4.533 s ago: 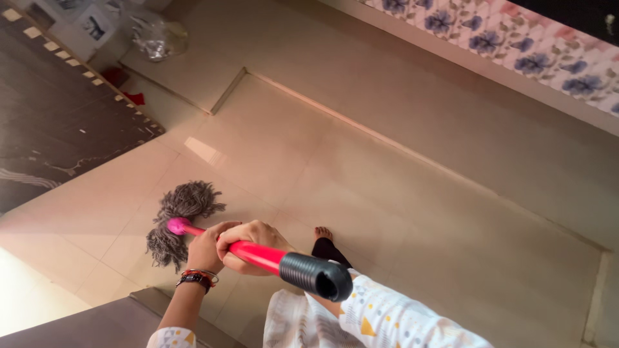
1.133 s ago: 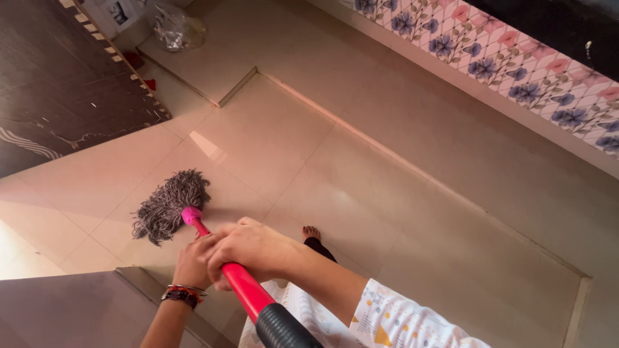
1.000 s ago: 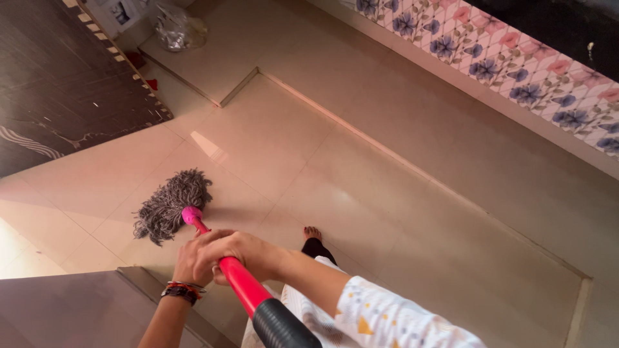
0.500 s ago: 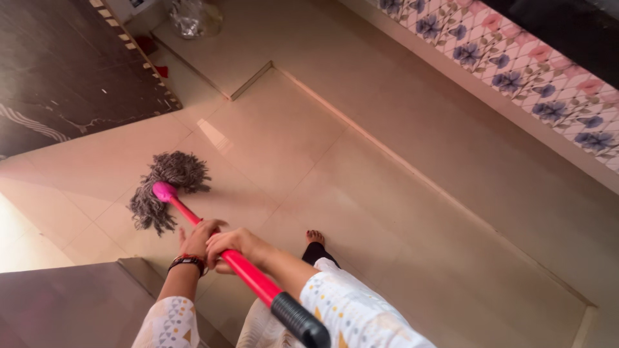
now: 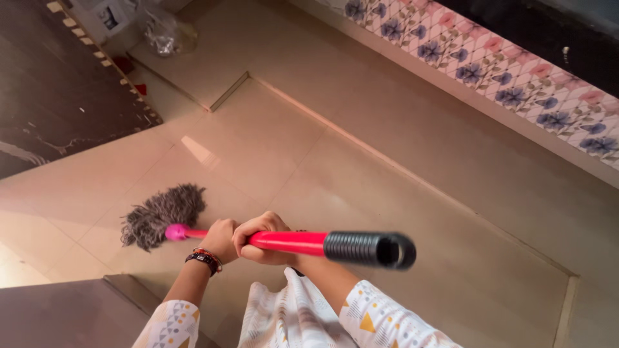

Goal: The person mops the floor by hand using a mop, moving the mop head back and forth across the tiles.

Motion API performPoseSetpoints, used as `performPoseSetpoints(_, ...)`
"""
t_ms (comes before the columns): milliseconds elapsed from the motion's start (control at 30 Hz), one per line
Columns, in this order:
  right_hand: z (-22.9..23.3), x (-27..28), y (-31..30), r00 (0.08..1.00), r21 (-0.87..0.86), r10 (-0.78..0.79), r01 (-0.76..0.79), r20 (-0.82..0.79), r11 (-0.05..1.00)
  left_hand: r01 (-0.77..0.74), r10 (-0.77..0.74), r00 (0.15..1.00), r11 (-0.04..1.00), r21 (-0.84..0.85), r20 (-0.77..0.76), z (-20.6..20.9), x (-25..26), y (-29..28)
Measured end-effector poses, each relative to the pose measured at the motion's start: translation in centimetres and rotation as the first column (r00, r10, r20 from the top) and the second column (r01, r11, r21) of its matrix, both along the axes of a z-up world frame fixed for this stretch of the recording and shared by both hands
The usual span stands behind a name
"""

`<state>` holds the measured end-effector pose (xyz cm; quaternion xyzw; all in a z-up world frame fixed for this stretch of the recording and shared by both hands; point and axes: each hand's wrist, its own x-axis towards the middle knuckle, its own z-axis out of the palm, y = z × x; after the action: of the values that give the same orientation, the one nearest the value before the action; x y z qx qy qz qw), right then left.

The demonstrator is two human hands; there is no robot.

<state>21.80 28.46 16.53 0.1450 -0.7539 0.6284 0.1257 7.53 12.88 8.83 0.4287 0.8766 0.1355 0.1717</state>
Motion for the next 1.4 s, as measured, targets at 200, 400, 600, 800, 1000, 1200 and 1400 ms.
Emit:
performPoseSetpoints(200, -0.4, 2.1, -2.6, 0.996, -0.141, -0.056, 0.065, 0.068, 0.988, 0.057, -0.059, 0.998, 0.994, 0.090, 0.017, -2.4, 1.0, -2.1)
performPoseSetpoints(400, -2.1, -1.0, -5.1, 0.995, -0.080, 0.061, -0.055, 0.073, 0.995, 0.064, -0.073, 0.997, 0.971, 0.229, 0.031, -2.4, -0.6, -6.4)
performPoseSetpoints(600, -4.6, -5.2, -7.9, 0.968, -0.035, 0.236, -0.240, -0.088, 0.970, -0.229, 0.196, 0.972, 0.917, 0.327, 0.132, -3.3, -1.7, -10.5)
performPoseSetpoints(800, -6.9, -7.5, -7.3, 0.881, -0.095, 0.470, -0.472, -0.052, 0.876, -0.418, 0.423, 0.896, 0.906, -0.064, 0.136, -5.5, -3.8, -12.5)
performPoseSetpoints(1000, -8.1, -7.5, -4.9, 0.857, 0.017, 0.513, -0.513, -0.043, 0.858, -0.553, 0.537, 0.821, 0.832, 0.036, 0.195, -9.4, -1.8, -10.5)
performPoseSetpoints(1200, -3.8, -4.2, 0.5, 0.865, 0.143, 0.501, -0.501, 0.035, 0.854, -0.416, 0.358, 0.906, 0.853, 0.316, 0.227, -12.0, 1.2, -7.1)
performPoseSetpoints(1400, 1.3, 0.3, 3.1, 0.843, 0.091, 0.529, -0.536, 0.095, 0.839, -0.396, 0.243, 0.879, 0.851, 0.344, 0.409, -8.2, 4.4, -3.3)
